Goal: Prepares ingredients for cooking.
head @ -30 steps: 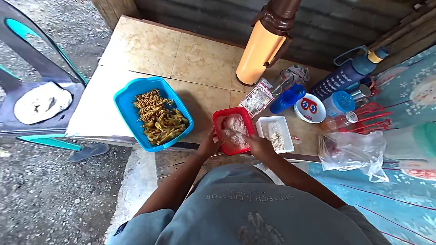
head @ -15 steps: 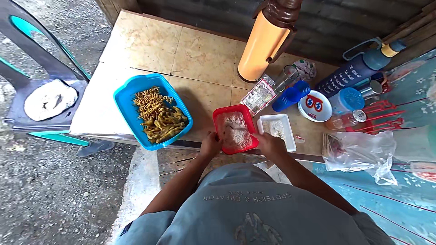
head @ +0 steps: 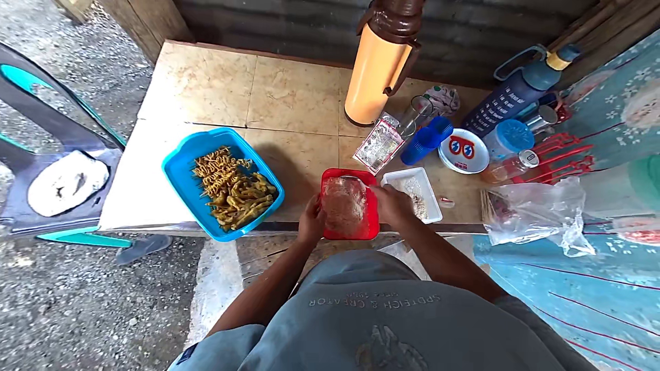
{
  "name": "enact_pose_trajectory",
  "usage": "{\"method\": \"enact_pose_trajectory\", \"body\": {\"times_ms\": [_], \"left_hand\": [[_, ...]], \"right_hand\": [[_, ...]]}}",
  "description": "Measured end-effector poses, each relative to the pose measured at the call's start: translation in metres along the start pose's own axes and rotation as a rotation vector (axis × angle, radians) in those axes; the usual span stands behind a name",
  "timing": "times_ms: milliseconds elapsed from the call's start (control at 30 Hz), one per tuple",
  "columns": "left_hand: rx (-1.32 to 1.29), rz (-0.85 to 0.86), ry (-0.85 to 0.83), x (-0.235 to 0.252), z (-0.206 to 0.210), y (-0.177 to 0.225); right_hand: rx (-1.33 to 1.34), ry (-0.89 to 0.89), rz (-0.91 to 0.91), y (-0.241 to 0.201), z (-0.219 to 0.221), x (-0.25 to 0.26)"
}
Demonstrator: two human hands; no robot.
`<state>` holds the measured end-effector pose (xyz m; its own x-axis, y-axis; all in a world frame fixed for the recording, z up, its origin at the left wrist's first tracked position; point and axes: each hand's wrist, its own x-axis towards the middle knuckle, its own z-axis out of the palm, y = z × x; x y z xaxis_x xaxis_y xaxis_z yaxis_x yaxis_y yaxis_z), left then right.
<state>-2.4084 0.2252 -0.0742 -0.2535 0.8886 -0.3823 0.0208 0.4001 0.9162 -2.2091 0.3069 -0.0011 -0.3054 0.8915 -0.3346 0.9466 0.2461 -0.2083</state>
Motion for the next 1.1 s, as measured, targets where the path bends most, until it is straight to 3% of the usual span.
{"method": "enact_pose_trajectory", "body": {"times_ms": [200, 300, 500, 633, 833, 1100], "left_hand": [[0.147, 0.045, 0.077, 0.013, 0.001, -0.002], [0.056, 0.079, 0.118, 0.011, -0.005, -0.005], [-0.114, 0.164, 0.246, 0.001, -0.012, -0.01], [-0.232, 0.187, 0.293, 0.009, 0.005, -0.017], [-0.244, 0.107, 0.328, 0.001, 0.012, -0.022], [-0.235, 0.076, 0.353, -0.006, -0.006, -0.015]], "right_hand": [[-0.049, -0.18, -0.178, -0.016, 0.028, -0.018], [-0.029, -0.083, -0.281, 0.005, 0.022, -0.041], [0.122, 0.345, -0.344, 0.038, 0.019, -0.049], [0.139, 0.341, -0.305, 0.042, 0.028, -0.049], [0.154, 0.159, -0.243, 0.028, 0.026, -0.052], [0.379, 0.266, -0.275, 0.036, 0.034, -0.058]]}}
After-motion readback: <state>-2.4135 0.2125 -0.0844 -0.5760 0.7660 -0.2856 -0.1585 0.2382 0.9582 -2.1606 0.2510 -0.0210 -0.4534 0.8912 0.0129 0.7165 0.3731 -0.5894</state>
